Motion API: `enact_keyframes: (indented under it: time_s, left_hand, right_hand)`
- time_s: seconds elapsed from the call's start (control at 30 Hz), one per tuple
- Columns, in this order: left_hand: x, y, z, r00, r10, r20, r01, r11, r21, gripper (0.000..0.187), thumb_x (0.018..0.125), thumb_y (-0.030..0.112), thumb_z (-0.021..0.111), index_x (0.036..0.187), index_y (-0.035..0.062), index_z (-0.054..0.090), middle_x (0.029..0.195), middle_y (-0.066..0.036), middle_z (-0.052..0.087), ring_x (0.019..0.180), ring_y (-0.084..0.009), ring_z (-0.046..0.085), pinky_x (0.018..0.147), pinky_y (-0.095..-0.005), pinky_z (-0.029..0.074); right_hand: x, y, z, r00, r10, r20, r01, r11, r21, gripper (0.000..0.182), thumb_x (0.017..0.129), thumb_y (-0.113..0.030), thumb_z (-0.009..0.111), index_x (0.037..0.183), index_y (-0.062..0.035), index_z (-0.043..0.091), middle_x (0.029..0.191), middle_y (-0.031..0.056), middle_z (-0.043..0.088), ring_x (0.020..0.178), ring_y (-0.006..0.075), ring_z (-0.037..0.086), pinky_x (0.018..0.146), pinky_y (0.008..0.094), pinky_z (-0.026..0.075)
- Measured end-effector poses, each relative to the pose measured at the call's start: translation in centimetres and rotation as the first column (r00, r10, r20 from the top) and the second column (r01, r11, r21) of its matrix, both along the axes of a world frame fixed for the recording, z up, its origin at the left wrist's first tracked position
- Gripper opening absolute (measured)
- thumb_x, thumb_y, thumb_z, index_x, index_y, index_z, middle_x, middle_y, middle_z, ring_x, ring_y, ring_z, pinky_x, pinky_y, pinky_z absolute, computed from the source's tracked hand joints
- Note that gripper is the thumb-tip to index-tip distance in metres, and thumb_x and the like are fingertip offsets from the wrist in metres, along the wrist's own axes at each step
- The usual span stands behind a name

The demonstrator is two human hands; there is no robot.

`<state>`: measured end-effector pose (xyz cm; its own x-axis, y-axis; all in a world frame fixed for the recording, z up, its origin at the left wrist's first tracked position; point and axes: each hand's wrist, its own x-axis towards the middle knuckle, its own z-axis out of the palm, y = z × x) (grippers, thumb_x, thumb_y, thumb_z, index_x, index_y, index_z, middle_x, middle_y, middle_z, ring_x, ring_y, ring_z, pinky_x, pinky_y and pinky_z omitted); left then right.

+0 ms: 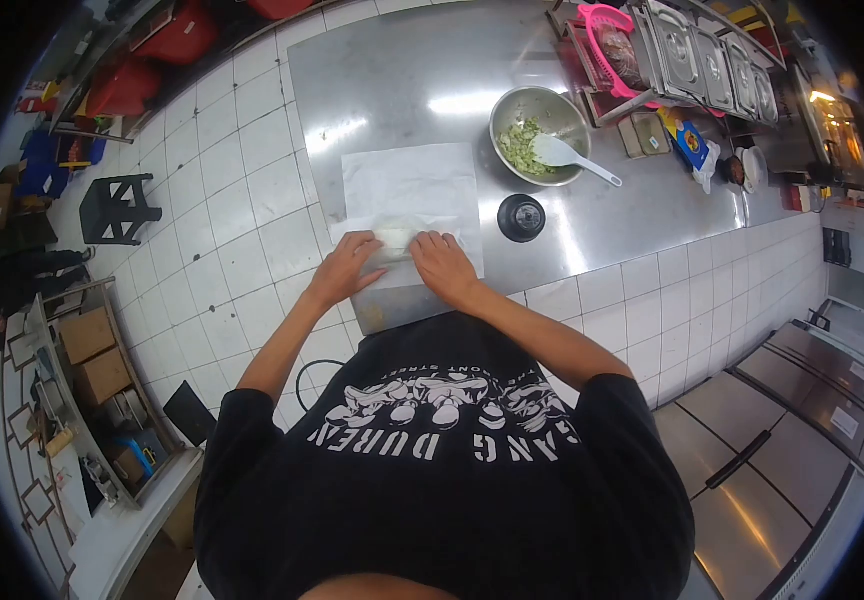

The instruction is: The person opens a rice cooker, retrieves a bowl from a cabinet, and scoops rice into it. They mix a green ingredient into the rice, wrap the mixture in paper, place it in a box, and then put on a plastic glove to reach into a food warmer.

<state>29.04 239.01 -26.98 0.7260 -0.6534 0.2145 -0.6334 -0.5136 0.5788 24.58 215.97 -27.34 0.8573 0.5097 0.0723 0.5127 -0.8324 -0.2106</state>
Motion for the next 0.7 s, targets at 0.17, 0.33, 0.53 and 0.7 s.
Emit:
enact_keyframes:
  time_s: [0.17,0.33,0.53,0.7]
  left_hand:
    - [1.2,1.9,-2.6,0.956,0.127,-0.265,-0.102,0.989,0.104,0.026,0.078,0.014,0.072,0.1,0.0036,0.065,0.104,-0.013,0.063,0.101,-0.0311,0.06,0.083,-0.0394,0.05]
    - [4.7,0.4,-4.0,0.757,0.309,-0.575,-0.241,0.951,0.193,0.018,0.075,0.014,0.076,0.086,0.0019,0.068,0.087,-0.014,0.069,0.092,-0.0326,0.065,0.082,-0.0406,0.049]
    - [6.2,-4.4,-2.1,0.915,0.403,0.005,-0.287,0.642,0.711,0.009,0.081,0.013,0.062,0.085,0.0065,0.065,0.094,-0.013,0.067,0.091,-0.0341,0.063,0.076,-0.0462,0.049]
    - [5.5,-2.7,-2.9,0.981,0.193,-0.008,-0.158,0.824,0.544,0.003,0.078,0.009,0.06,0.08,0.0068,0.062,0.081,-0.011,0.06,0.083,-0.0316,0.06,0.07,-0.0436,0.05]
  right_hand:
    - [2.5,-1.1,-2.1,0.956,-0.121,-0.268,0.183,0.958,0.223,0.008,0.078,-0.006,0.057,0.085,-0.0022,0.061,0.091,0.0154,0.065,0.092,0.0315,0.063,0.078,0.0407,0.049]
    - [8.0,-2.8,-3.4,0.685,-0.103,-0.721,0.377,0.897,0.229,0.017,0.075,-0.015,0.071,0.085,-0.0041,0.063,0.097,0.0133,0.067,0.088,0.0332,0.065,0.074,0.0429,0.052]
    - [7.7,1.8,-1.3,0.846,-0.38,-0.373,0.384,0.921,-0.066,0.014,0.077,-0.008,0.063,0.09,-0.0039,0.065,0.098,0.0189,0.064,0.087,0.0339,0.065,0.073,0.0423,0.055]
    - [6.1,0.8,-1.1,0.917,-0.243,-0.317,0.262,0.965,0.018,0.01,0.082,-0.007,0.056,0.09,-0.003,0.06,0.099,0.0151,0.056,0.084,0.0339,0.065,0.07,0.044,0.055]
